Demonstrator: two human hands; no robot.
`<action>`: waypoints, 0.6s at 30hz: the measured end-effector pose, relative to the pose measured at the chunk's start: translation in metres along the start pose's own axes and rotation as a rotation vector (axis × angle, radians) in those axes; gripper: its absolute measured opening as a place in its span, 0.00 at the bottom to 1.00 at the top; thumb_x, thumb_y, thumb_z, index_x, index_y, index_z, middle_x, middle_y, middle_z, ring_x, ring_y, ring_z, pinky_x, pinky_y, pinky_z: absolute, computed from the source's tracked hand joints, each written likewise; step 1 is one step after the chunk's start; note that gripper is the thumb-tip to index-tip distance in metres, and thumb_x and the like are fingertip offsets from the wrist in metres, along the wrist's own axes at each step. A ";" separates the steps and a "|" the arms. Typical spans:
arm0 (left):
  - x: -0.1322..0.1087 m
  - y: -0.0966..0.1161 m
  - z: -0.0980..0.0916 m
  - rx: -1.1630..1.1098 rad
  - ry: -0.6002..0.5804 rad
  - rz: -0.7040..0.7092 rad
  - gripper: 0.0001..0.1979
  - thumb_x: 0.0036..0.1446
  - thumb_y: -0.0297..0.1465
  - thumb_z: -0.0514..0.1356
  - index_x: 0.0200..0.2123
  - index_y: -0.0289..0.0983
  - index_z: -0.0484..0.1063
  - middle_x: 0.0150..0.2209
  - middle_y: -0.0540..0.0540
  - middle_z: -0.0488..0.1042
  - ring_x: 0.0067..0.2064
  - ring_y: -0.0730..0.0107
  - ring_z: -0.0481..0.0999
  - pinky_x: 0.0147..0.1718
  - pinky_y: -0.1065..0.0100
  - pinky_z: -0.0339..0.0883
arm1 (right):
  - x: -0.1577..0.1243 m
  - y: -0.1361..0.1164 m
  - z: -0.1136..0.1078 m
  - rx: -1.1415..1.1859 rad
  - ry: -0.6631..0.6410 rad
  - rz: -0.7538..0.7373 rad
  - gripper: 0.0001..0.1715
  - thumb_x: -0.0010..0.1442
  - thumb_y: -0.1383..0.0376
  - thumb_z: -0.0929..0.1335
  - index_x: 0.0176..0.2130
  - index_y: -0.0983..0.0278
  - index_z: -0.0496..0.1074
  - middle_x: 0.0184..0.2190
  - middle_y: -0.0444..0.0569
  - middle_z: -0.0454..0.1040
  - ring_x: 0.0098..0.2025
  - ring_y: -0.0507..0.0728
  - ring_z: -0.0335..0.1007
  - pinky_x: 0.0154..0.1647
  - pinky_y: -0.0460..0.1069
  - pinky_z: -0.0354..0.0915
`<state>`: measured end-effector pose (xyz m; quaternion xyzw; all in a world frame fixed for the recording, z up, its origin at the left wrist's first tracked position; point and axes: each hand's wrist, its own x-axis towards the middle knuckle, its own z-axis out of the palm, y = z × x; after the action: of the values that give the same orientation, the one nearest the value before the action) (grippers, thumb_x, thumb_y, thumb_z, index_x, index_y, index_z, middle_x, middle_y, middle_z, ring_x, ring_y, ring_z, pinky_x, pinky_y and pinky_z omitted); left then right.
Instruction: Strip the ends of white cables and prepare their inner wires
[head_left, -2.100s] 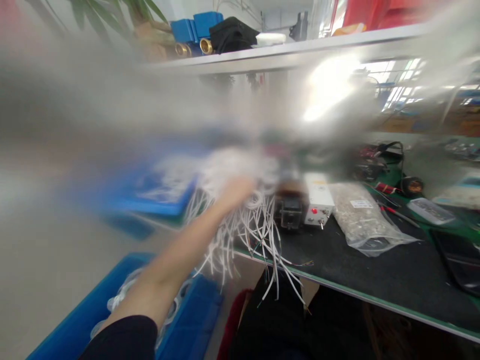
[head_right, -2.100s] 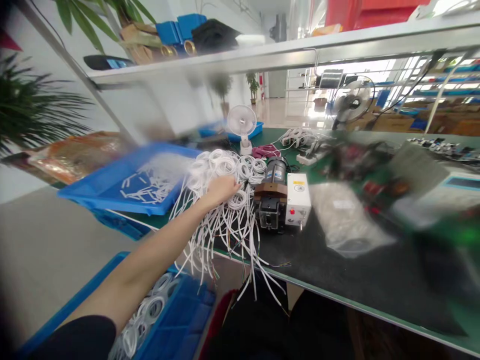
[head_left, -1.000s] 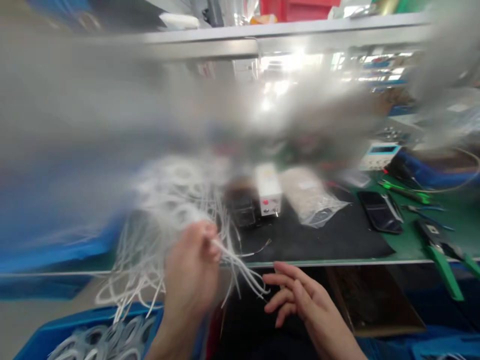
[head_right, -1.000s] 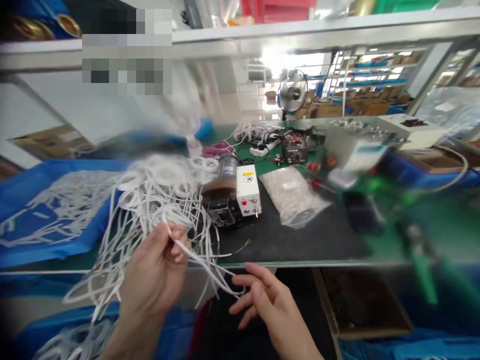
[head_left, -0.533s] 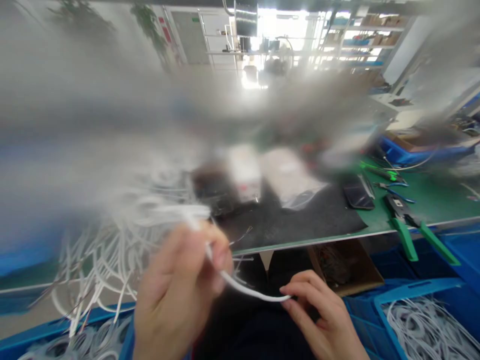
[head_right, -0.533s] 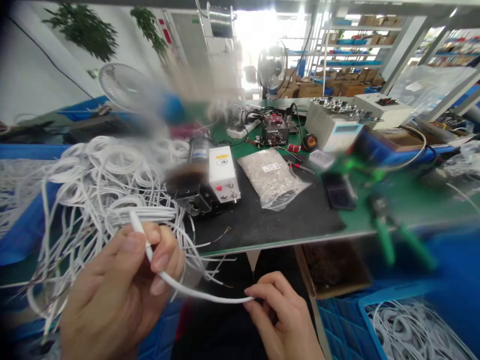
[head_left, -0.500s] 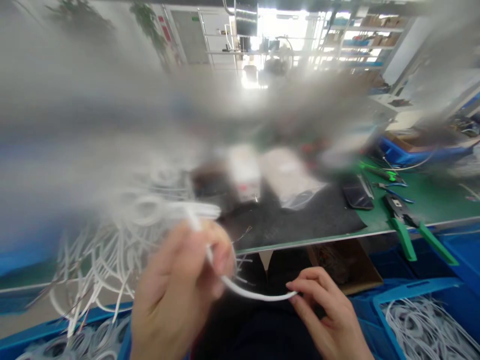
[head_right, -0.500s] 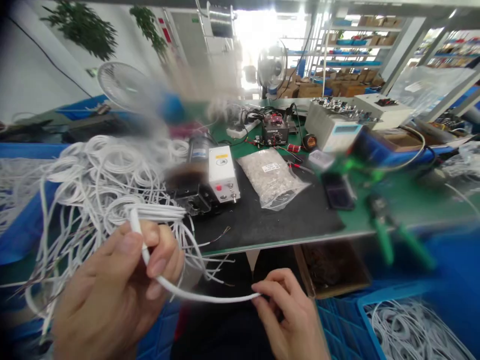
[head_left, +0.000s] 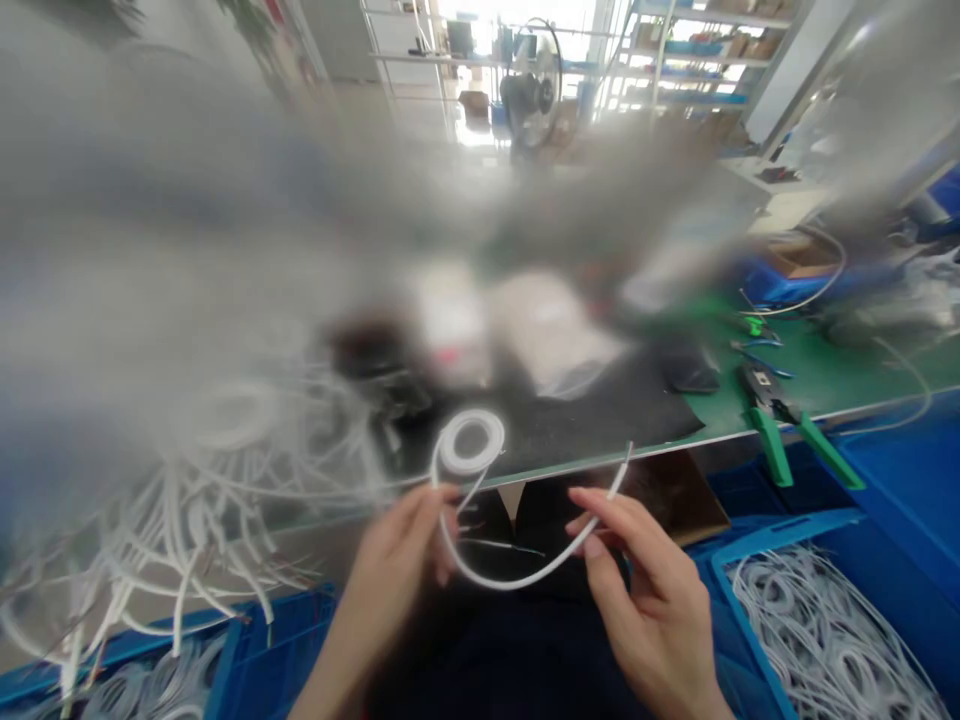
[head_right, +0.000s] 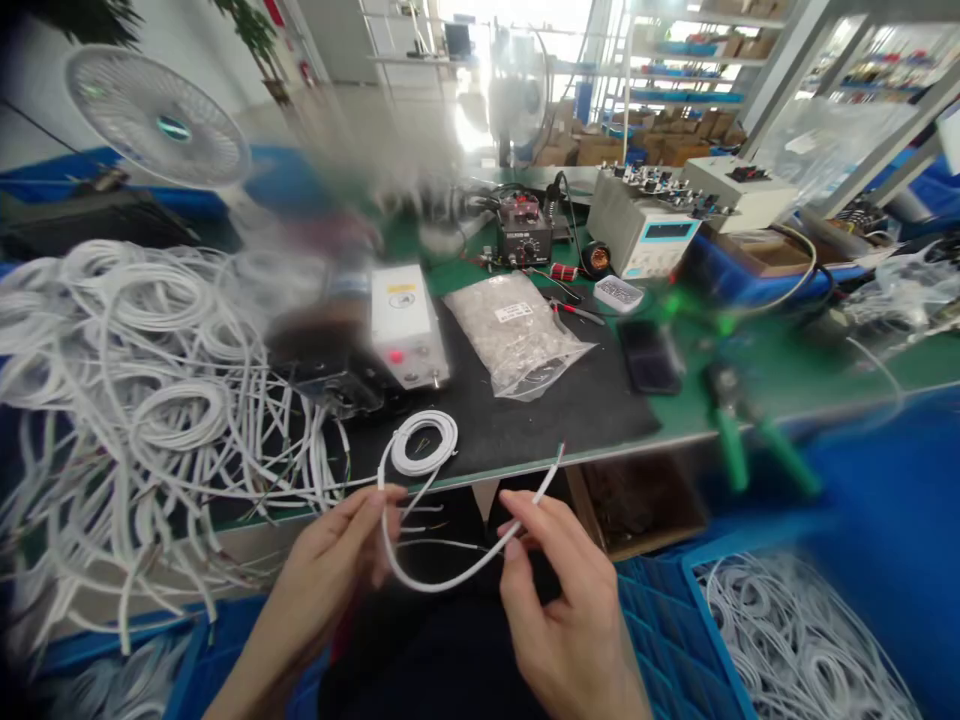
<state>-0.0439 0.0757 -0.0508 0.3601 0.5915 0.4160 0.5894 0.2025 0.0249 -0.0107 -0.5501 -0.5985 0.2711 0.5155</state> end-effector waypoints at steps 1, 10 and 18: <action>0.002 -0.003 -0.005 0.070 0.008 0.022 0.20 0.69 0.48 0.66 0.50 0.37 0.78 0.30 0.50 0.78 0.23 0.72 0.73 0.23 0.72 0.67 | 0.000 -0.003 0.005 0.062 -0.036 0.018 0.21 0.72 0.72 0.69 0.60 0.57 0.79 0.49 0.51 0.83 0.45 0.57 0.84 0.48 0.51 0.79; 0.000 0.003 -0.017 0.329 0.205 0.168 0.27 0.61 0.52 0.71 0.54 0.40 0.78 0.33 0.46 0.86 0.23 0.64 0.78 0.25 0.67 0.72 | -0.003 -0.032 0.038 0.651 0.066 0.451 0.13 0.71 0.62 0.75 0.46 0.58 0.67 0.41 0.47 0.88 0.36 0.55 0.87 0.35 0.47 0.80; -0.021 -0.001 -0.013 0.694 0.331 0.362 0.21 0.66 0.46 0.69 0.56 0.43 0.79 0.39 0.45 0.87 0.37 0.55 0.85 0.41 0.62 0.75 | -0.004 -0.031 0.033 0.608 0.043 0.553 0.14 0.70 0.57 0.76 0.47 0.62 0.76 0.37 0.50 0.88 0.35 0.56 0.85 0.36 0.47 0.78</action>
<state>-0.0554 0.0553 -0.0437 0.5637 0.7103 0.3412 0.2476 0.1599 0.0211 0.0047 -0.5181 -0.3098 0.5526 0.5746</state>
